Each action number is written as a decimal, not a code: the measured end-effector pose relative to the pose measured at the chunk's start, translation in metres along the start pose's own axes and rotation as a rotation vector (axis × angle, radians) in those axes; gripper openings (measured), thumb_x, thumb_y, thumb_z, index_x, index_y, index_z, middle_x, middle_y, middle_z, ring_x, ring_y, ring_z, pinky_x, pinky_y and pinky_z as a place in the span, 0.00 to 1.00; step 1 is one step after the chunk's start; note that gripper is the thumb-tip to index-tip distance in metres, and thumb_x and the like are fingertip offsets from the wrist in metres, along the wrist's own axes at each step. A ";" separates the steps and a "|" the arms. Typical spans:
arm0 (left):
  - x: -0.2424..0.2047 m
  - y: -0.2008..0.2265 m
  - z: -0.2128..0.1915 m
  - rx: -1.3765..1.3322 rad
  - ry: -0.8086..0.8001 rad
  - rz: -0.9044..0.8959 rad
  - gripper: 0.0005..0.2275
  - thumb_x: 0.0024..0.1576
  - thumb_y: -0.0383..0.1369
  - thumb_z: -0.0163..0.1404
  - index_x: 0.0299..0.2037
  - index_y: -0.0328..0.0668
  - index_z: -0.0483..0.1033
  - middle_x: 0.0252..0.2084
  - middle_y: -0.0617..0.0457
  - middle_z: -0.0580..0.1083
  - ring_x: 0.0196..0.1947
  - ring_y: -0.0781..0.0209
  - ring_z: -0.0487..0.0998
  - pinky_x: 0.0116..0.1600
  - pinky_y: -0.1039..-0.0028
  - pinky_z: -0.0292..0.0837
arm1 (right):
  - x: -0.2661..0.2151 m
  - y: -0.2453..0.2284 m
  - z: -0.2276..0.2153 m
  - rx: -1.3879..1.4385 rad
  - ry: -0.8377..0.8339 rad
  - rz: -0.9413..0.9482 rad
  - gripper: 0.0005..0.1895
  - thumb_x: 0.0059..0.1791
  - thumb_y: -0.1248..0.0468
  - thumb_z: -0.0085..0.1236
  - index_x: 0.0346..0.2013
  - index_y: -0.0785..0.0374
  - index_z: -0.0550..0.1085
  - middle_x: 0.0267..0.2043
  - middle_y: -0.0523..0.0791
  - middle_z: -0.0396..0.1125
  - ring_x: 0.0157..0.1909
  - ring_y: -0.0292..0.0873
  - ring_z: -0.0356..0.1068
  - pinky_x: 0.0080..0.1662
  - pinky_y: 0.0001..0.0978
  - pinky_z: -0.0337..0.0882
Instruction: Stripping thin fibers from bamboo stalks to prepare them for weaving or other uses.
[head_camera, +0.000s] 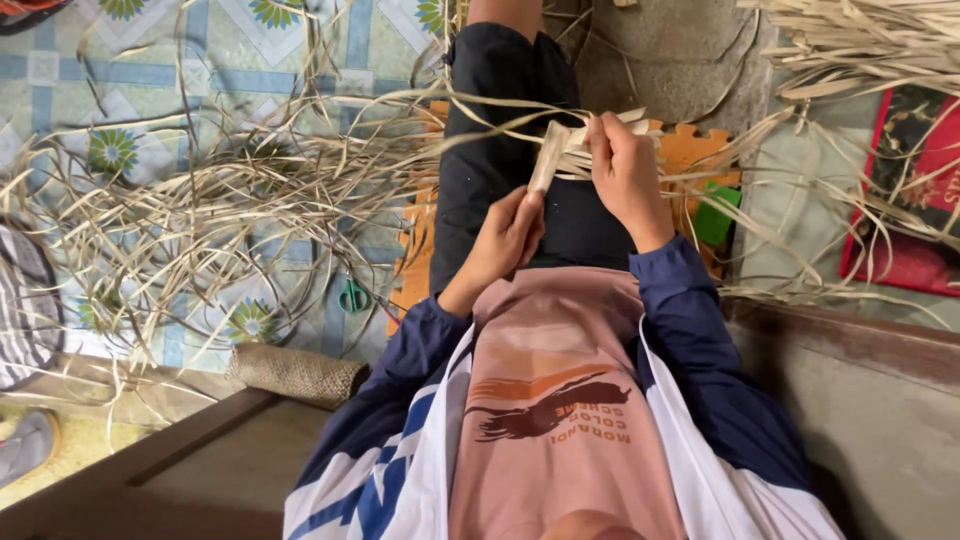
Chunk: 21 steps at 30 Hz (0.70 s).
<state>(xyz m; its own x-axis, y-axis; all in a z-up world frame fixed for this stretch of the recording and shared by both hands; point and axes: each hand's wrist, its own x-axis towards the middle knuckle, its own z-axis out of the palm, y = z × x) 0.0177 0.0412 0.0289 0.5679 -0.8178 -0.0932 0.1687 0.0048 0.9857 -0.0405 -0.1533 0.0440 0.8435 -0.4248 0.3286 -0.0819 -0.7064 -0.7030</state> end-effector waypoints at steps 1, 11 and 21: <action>0.004 -0.003 -0.001 0.003 0.003 -0.045 0.20 0.71 0.38 0.33 0.29 0.40 0.70 0.09 0.50 0.67 0.03 0.63 0.67 0.08 0.80 0.60 | -0.004 0.004 0.002 0.043 0.004 0.008 0.19 0.66 0.59 0.40 0.32 0.60 0.67 0.21 0.50 0.67 0.27 0.55 0.73 0.31 0.37 0.69; 0.010 -0.011 0.004 -0.149 0.084 -0.235 0.24 0.69 0.45 0.39 0.22 0.37 0.65 0.08 0.48 0.61 0.02 0.65 0.58 0.06 0.79 0.51 | -0.030 -0.004 0.015 0.022 -0.142 -0.019 0.16 0.61 0.57 0.48 0.32 0.58 0.71 0.24 0.52 0.70 0.35 0.63 0.73 0.31 0.52 0.69; 0.007 -0.021 0.007 -0.403 0.172 -0.215 0.21 0.69 0.46 0.41 0.29 0.37 0.62 0.17 0.54 0.56 0.06 0.67 0.60 0.10 0.80 0.53 | -0.038 -0.013 0.028 0.005 -0.228 -0.071 0.20 0.65 0.59 0.37 0.29 0.59 0.63 0.11 0.45 0.55 0.13 0.45 0.61 0.22 0.30 0.59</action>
<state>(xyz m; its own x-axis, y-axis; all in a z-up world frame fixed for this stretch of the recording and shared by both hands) 0.0128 0.0312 0.0084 0.6051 -0.7178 -0.3443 0.5761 0.0962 0.8117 -0.0568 -0.1122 0.0232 0.9451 -0.2352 0.2266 -0.0162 -0.7268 -0.6867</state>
